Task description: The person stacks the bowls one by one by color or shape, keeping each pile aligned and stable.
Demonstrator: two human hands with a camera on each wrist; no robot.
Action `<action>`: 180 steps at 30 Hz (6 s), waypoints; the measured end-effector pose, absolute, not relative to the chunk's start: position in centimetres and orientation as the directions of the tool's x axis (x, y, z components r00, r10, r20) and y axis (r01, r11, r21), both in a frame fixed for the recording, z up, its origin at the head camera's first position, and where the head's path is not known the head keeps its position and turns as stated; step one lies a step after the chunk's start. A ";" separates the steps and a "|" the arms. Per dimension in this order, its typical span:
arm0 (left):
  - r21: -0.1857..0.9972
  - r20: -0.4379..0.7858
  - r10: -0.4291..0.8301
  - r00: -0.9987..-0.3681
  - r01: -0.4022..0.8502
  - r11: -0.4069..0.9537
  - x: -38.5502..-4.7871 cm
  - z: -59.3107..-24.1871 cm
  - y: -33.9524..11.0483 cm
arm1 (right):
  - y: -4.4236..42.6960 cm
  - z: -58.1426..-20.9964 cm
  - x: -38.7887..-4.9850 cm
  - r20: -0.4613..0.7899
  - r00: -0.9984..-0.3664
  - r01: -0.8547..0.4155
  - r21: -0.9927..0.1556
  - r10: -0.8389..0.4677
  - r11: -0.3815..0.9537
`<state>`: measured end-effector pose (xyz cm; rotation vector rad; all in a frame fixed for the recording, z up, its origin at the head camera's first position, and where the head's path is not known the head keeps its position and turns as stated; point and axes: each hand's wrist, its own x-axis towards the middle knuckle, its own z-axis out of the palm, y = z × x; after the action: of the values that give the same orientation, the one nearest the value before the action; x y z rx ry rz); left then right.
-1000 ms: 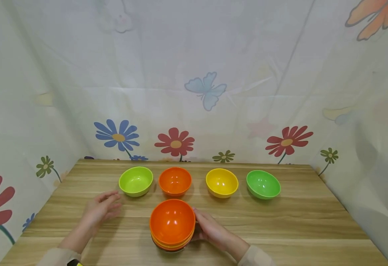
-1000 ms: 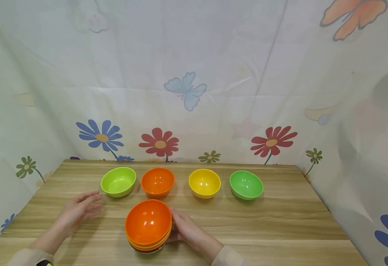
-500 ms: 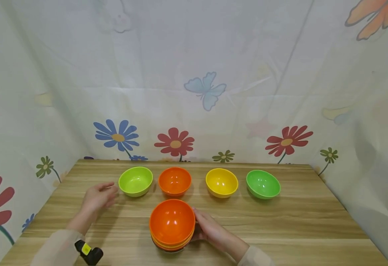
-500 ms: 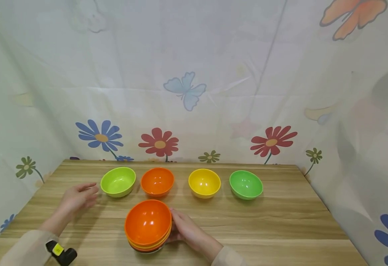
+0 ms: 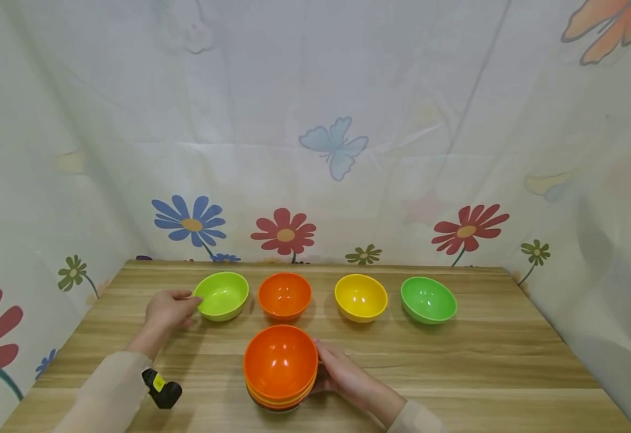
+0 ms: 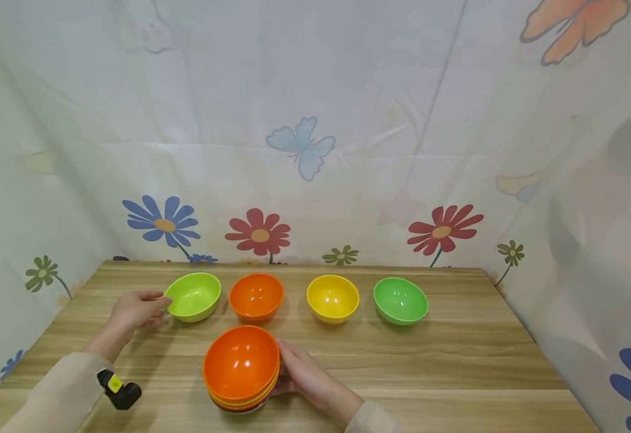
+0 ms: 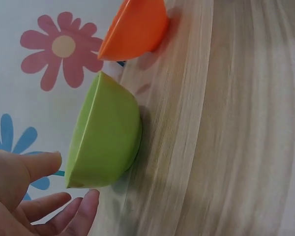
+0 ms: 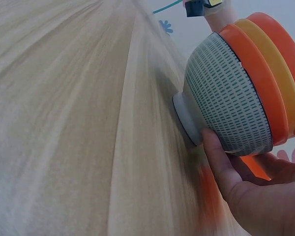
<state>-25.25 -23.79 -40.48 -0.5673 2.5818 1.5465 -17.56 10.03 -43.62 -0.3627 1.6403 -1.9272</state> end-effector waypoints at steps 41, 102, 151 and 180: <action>0.683 -0.146 -0.285 -0.947 -0.305 0.664 -27.6 -39.5 -23.0 | 10.3 -43.9 -17.7 -0.170 -0.777 0.268 -0.961 -0.606 -0.074; 0.392 -0.039 -0.074 -0.997 -0.083 0.916 -25.5 -34.4 -21.1 | 10.4 -44.0 -17.7 -0.145 -0.776 0.252 -0.964 -0.614 -0.090; 0.419 0.059 0.249 -0.967 0.250 0.873 -21.3 -27.3 -13.2 | 10.4 -44.3 -17.8 -0.138 -0.768 0.229 -0.971 -0.625 -0.068; 0.420 0.054 0.346 -0.937 0.336 0.843 -20.3 -31.9 -9.7 | 10.3 -44.5 -17.9 -0.129 -0.778 0.235 -0.967 -0.614 -0.095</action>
<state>-20.30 -9.65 -31.89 0.5542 2.9929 0.6756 -17.87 10.31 -44.48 -0.4170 1.6119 -1.9251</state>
